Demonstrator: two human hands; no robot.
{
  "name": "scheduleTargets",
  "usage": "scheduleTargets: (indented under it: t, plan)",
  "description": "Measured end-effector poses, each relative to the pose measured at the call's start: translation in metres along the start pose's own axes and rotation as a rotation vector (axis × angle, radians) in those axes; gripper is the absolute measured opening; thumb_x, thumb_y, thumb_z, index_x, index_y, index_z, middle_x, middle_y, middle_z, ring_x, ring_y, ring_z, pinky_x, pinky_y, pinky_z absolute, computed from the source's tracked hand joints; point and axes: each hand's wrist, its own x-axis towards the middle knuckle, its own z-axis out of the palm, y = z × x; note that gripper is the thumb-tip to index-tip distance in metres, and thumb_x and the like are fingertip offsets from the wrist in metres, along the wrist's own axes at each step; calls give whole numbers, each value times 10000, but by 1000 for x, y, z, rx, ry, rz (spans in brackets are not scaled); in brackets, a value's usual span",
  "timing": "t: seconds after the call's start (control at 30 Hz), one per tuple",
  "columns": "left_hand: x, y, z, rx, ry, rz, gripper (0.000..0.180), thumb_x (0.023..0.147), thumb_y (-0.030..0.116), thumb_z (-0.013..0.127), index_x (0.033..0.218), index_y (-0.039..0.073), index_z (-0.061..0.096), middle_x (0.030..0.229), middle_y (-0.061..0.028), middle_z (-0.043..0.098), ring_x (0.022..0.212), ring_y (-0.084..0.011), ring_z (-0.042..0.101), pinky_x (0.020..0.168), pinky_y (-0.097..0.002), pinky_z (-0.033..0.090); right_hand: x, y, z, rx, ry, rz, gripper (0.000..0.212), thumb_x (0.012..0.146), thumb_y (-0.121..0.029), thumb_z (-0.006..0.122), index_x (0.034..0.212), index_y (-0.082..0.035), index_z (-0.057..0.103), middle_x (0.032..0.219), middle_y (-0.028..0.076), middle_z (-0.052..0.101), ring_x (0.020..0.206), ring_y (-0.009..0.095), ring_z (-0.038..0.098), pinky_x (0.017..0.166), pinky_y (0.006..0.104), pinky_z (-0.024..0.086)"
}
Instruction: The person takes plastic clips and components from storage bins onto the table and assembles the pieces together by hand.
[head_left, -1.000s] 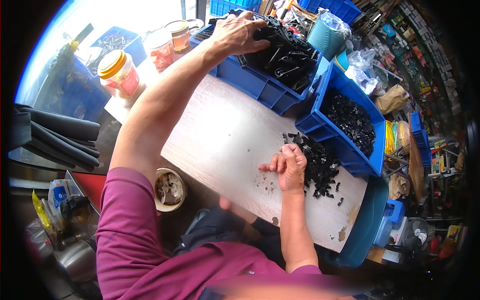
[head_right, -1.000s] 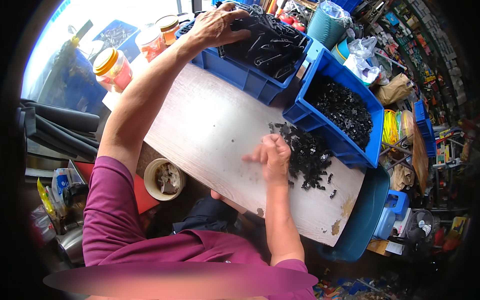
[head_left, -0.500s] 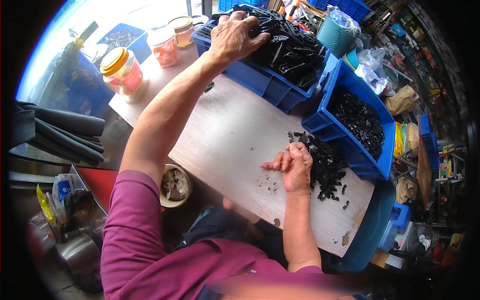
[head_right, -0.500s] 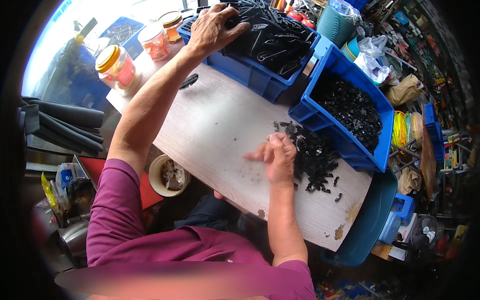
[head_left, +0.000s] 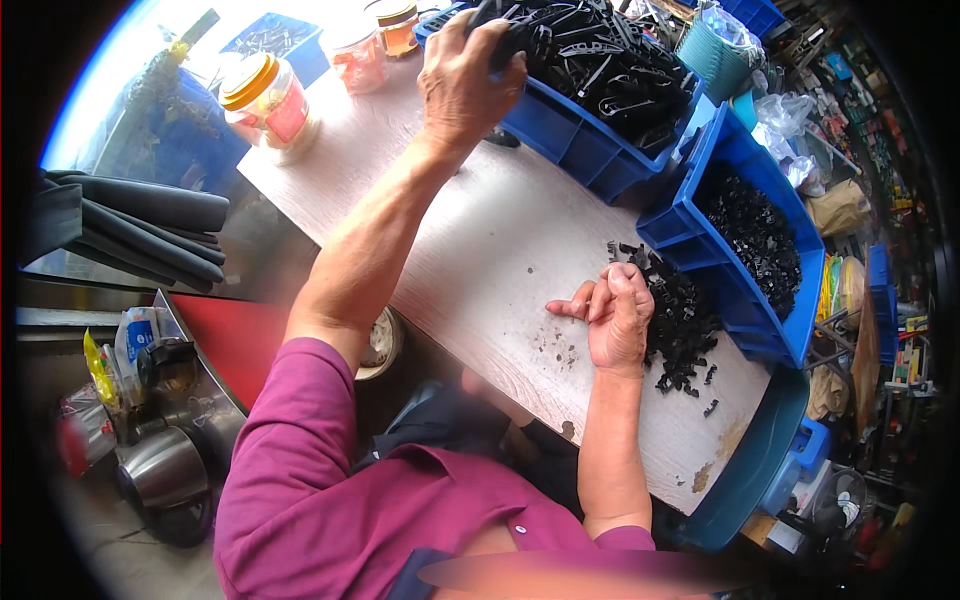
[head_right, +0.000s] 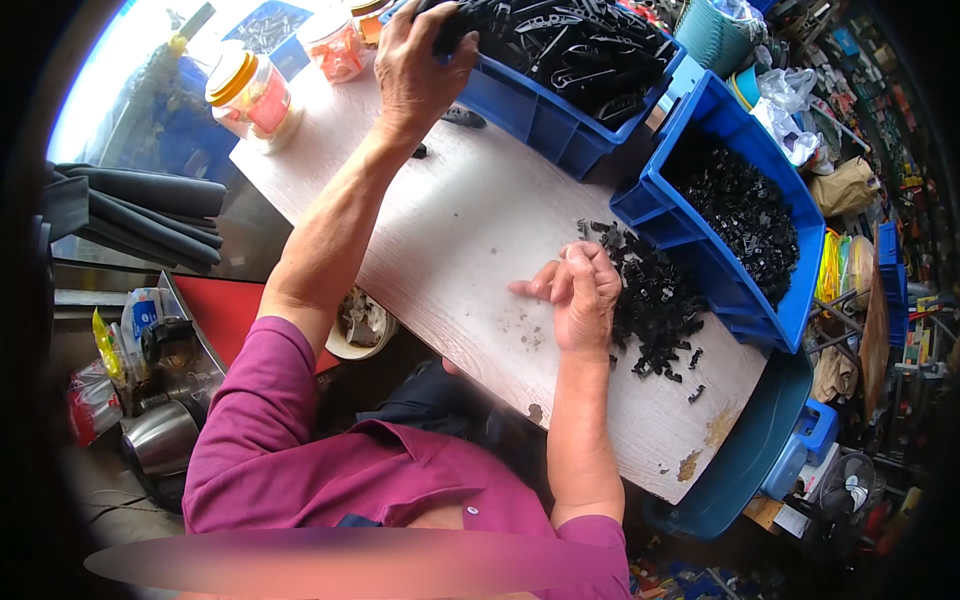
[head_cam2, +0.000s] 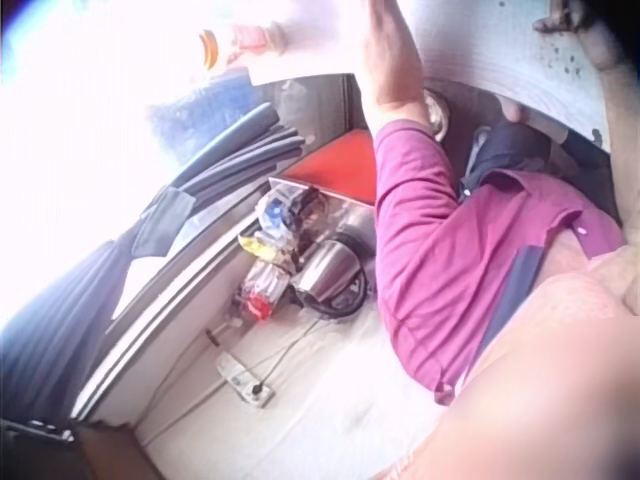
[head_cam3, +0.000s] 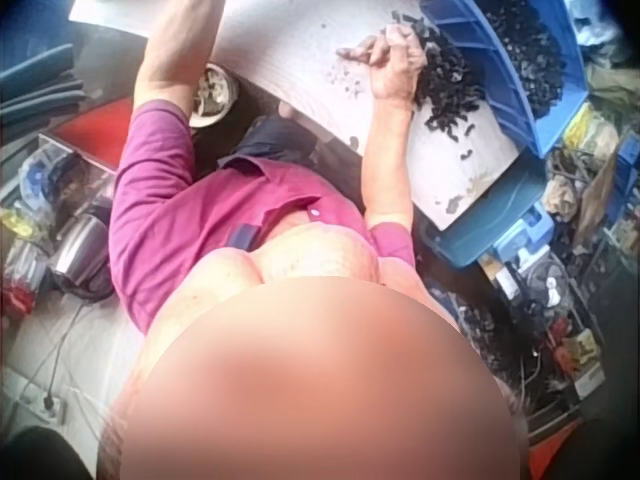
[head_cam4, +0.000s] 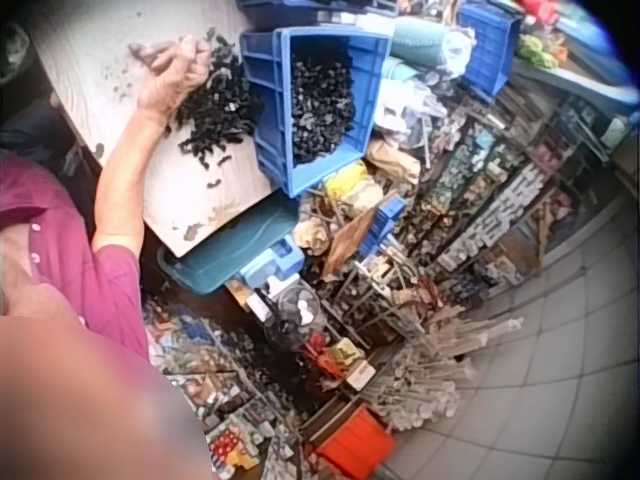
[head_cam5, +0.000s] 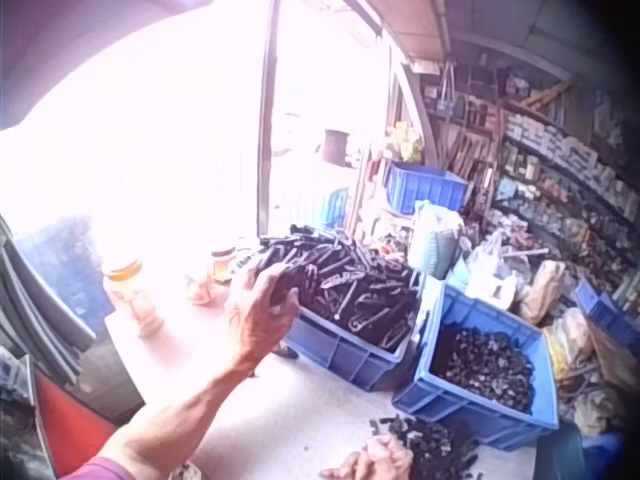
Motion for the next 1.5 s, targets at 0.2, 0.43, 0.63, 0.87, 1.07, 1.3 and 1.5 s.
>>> scheduleTargets:
  t: [0.2,0.43,0.63,0.87,1.07,1.3,1.5]
  plan:
    - [-34,-16,-12,-159,117,-77,417,717,106,756,1110,92,617,1127,-188,583,1025,-364,595,872,-414,514,1,3,-4,59,-29,-25,151,955,-173,520,916,-37,574,533,8,411,548,160,549,595,530,614]
    - [-70,-20,-32,-161,-151,-390,311,742,102,745,1031,33,651,1085,-150,618,1017,-288,618,920,-352,488,2,2,-1,70,-34,-25,158,964,-169,503,920,-31,566,526,8,402,546,163,546,592,526,613]
    - [-83,-16,-32,110,-366,-282,346,733,167,729,1075,152,677,1177,-185,590,1075,-371,581,911,-431,484,0,1,-1,55,-42,-43,169,969,-167,489,919,-21,558,528,13,403,545,165,542,597,529,612]
    - [-78,4,-44,56,-449,-228,441,753,187,733,1180,137,635,1172,-172,597,1067,-360,566,898,-431,479,0,0,2,-14,6,-22,208,956,-237,516,837,-66,517,517,18,377,536,176,527,609,534,598]
    - [-27,-7,-36,-114,-215,-91,503,775,258,766,1219,95,594,1170,-188,588,1124,-370,526,964,-453,433,0,3,-2,56,-30,-40,155,958,-162,495,924,-26,561,554,9,420,565,156,544,630,527,612]
    - [87,18,20,-111,-372,101,624,816,472,682,1287,88,546,1285,-219,535,1195,-386,508,986,-469,431,1,0,-6,-18,-16,9,186,953,-229,507,881,-61,540,518,14,385,542,173,538,647,558,600]
    - [125,9,90,-156,-969,-54,910,803,747,533,1443,111,416,1438,-238,433,1344,-407,388,1110,-511,324,-3,-2,-4,57,-61,45,184,950,-199,521,880,-35,568,534,4,408,545,138,529,659,534,609]
